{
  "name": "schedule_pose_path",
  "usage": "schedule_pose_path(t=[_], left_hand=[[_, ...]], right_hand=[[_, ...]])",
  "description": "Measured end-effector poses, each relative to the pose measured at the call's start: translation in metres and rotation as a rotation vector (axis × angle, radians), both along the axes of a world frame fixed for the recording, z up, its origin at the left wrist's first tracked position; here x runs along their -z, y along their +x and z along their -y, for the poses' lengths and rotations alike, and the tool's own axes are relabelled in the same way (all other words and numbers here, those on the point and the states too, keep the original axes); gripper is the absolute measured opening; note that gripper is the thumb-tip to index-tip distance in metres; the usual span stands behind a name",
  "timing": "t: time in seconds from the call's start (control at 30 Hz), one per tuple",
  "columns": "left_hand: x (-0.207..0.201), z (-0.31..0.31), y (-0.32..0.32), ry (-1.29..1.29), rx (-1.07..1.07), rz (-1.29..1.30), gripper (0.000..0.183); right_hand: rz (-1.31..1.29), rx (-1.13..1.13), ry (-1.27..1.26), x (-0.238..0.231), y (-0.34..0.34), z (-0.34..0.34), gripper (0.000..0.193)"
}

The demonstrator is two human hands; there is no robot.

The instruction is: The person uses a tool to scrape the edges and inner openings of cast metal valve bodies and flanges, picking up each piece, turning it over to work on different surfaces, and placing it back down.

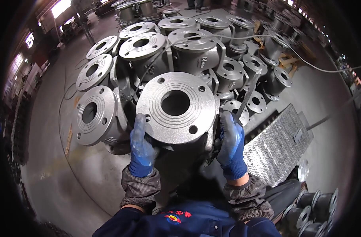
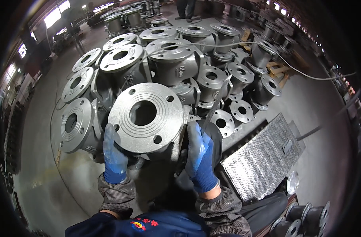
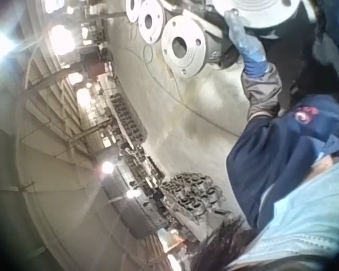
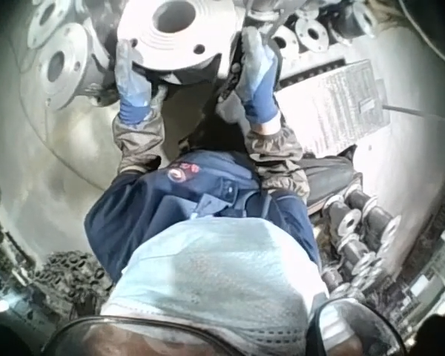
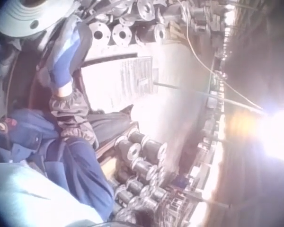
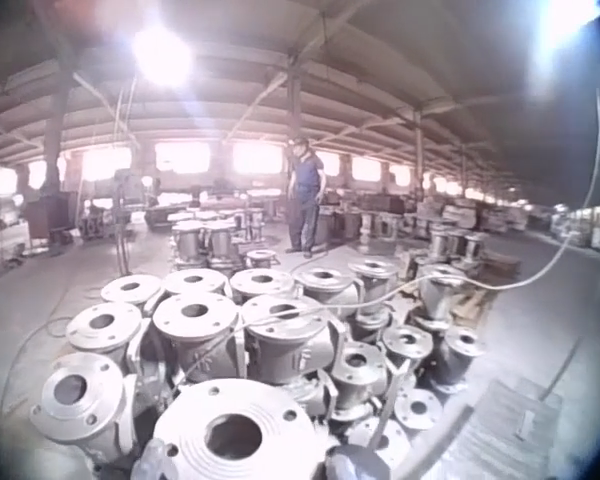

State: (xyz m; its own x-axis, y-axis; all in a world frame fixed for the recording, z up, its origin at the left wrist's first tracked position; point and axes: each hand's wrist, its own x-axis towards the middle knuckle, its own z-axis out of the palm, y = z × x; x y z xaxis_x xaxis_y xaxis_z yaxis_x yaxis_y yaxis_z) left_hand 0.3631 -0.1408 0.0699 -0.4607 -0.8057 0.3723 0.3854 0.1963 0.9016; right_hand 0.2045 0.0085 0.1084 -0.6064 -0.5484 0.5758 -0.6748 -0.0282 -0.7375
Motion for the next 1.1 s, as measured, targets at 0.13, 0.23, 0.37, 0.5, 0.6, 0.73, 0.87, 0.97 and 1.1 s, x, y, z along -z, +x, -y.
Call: schedule_pose_path(t=[0.13,0.23,0.37,0.5,0.6,0.73,0.87,0.97,1.1], left_hand=[[-0.005,0.015,-0.004,-0.354,0.057,0.105,0.055],[-0.005,0.009,-0.011,-0.472,0.068,0.179,0.063],[0.007,-0.010,-0.017,-0.488,-0.008,0.044,0.079],[0.006,-0.023,-0.030,-0.352,-0.018,0.045,0.057],[-0.003,-0.043,-0.050,-0.235,0.132,-0.098,0.045],[-0.027,-0.067,-0.069,-0.749,0.087,-0.038,0.046],[-0.036,-0.105,-0.107,-0.512,0.362,-0.138,0.052],[-0.053,-0.150,-0.132,-0.315,0.541,-0.122,0.054],[-0.078,-0.223,-0.160,-0.307,0.633,0.080,0.046]], right_hand=[[0.124,-0.023,-0.060,0.010,-0.006,-0.015,0.020],[0.341,0.019,-0.105,0.004,-0.002,-0.023,0.020],[0.803,-0.053,-0.238,-0.005,0.002,-0.043,0.025],[0.778,-0.028,-0.340,-0.016,0.006,-0.066,0.025],[0.486,0.029,-0.270,-0.022,0.002,-0.097,0.018],[-0.042,0.281,-0.230,-0.028,-0.002,-0.136,0.015],[-0.180,0.483,-0.260,-0.038,-0.010,-0.184,0.009],[0.161,0.358,-0.351,-0.046,-0.016,-0.231,0.008],[-0.017,0.603,-0.139,-0.037,-0.033,-0.281,0.015]])
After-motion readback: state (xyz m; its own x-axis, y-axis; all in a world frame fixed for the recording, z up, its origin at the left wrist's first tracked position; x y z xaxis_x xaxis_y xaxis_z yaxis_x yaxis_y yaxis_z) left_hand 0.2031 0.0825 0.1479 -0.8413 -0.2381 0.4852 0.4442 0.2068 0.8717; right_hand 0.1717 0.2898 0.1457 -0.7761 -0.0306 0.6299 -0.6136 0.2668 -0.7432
